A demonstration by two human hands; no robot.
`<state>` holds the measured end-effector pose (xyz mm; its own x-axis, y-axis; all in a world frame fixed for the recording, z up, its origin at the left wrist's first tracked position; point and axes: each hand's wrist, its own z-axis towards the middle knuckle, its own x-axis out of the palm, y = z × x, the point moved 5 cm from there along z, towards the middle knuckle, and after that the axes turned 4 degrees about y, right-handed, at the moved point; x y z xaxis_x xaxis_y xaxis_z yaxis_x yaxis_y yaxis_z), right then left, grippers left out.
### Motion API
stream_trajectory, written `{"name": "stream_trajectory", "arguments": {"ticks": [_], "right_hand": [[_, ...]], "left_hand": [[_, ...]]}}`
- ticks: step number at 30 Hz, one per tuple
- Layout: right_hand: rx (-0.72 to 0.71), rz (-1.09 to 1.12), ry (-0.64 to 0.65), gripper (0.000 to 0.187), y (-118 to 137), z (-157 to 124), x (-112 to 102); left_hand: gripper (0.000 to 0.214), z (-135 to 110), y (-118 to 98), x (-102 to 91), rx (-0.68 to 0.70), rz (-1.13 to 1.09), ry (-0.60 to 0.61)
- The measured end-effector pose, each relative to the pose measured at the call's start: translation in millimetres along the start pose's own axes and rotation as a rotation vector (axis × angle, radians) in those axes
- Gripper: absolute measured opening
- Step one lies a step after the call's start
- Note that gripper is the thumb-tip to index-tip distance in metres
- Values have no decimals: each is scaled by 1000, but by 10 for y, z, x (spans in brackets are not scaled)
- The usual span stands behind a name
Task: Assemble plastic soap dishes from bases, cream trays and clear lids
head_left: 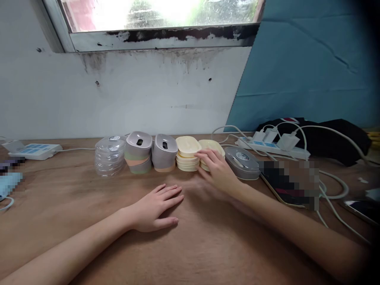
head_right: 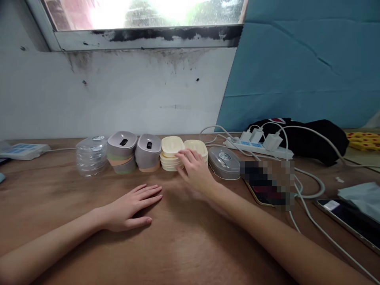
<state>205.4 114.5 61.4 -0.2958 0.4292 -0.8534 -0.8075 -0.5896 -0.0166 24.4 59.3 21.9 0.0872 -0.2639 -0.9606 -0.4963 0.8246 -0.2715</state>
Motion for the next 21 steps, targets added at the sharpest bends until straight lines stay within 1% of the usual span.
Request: {"name": "stream_trajectory", "arguments": {"ticks": [2,5,8,10,11,12,14,15,16,17,18,19,20,21], "right_hand": [[21,-32,-10,28,-108,187,28],[7,-62,-2,21,-164,364,67],[-10,-72,-6,21,-152,397,39],[-15,-67,-21,21,-133,324,-37],[-15,-65,-31,21,-118,256,-88],[-23,-47,-40,21,-95,167,-143],[-65,21,-36,20,-17,-55,-239],[-144,156,-2,20,58,-177,-267],[-235,279,80,20,146,-298,-267],[-294,366,169,19,224,-410,-253],[-337,438,284,19,296,-508,-218],[-353,495,373,20,346,-583,-184],[-347,532,439,20,375,-634,-151],[-325,555,475,21,383,-661,-125]], "left_hand": [[61,-1,-1,-1,1,10,4],[62,1,-5,-5,8,14,6],[62,0,-9,-2,23,12,3],[61,-6,-10,8,32,9,-7],[60,-11,-5,3,29,5,-39],[59,-20,4,-15,19,-1,-101],[58,-54,37,-91,-12,-33,-308],[59,-81,62,-136,-31,-64,-426],[62,-107,89,-172,-48,-102,-528],[66,-126,119,-196,-60,-144,-598],[70,-130,146,-205,-67,-186,-626],[75,-118,168,-199,-69,-224,-609],[80,-92,182,-178,-65,-253,-550],[84,-59,184,-145,-54,-269,-460]]}}
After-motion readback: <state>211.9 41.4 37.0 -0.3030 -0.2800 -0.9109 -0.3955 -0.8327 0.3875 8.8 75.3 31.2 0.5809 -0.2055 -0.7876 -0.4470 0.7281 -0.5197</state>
